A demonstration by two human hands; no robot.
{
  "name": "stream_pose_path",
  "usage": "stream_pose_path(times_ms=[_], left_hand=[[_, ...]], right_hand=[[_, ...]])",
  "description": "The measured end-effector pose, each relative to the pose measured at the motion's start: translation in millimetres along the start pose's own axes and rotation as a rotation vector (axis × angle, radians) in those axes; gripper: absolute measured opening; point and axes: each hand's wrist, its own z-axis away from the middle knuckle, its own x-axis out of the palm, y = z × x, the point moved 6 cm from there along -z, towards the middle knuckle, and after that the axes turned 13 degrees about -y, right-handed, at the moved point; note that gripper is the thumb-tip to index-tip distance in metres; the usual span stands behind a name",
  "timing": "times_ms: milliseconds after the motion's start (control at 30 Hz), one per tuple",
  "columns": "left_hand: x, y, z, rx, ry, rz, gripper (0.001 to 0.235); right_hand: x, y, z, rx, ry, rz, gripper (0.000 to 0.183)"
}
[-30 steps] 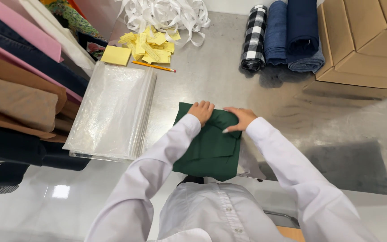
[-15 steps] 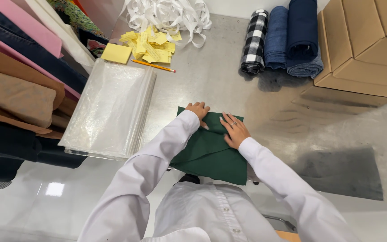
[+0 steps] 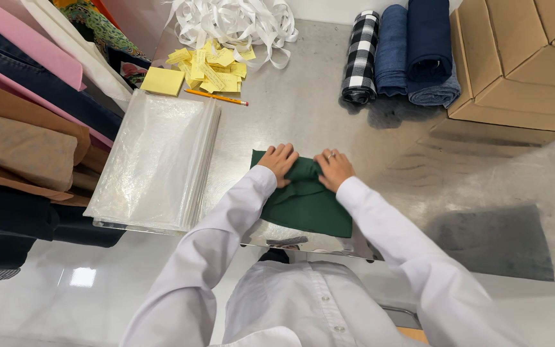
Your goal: The person removes several garments from a clothing rack, including a checkered shirt, a navy blue shirt, a green t-shirt, and a black t-shirt. Each item is laid flat on a metal table, folded neatly by hand, and placed in a stack with other folded clothes.
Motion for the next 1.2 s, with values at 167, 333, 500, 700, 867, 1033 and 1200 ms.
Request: stream_pose_path(times_ms=[167,333,500,700,867,1033,1200], left_hand=[[-13.3,-10.3,6.3,-0.035,0.009,0.177,0.08],[35.9,-13.8,-30.3,-0.017,-0.006,-0.004,0.067],[61.1,1.9,-33.4,0.056,0.054,-0.097,0.071],[24.1,10.3,16.5,0.072,-0.135,0.332,0.065],[-11.8,-5.6,25.9,-0.013,-0.199,0.538,0.067],[31.8,-7.8,-11.8,-0.039,-0.287,0.342,0.064],[20.3,5.1,-15.0,-0.133,0.214,-0.072,0.047]], right_hand=[[18.2,-27.7,17.6,-0.041,0.046,0.053,0.071],[-26.2,-30.6,30.7,-0.002,-0.009,-0.267,0.058],[-65.8,-2.1,27.8,0.135,-0.055,-0.631,0.054],[-34.2,-11.7,13.7,0.141,-0.375,-0.648,0.052],[-5.1,-16.8,9.1,-0.042,-0.081,-0.356,0.045],[-20.8,-33.6,15.9,-0.156,0.167,-0.041,0.045],[-45.8,-17.8,27.0,0.1,-0.165,-0.909,0.072]])
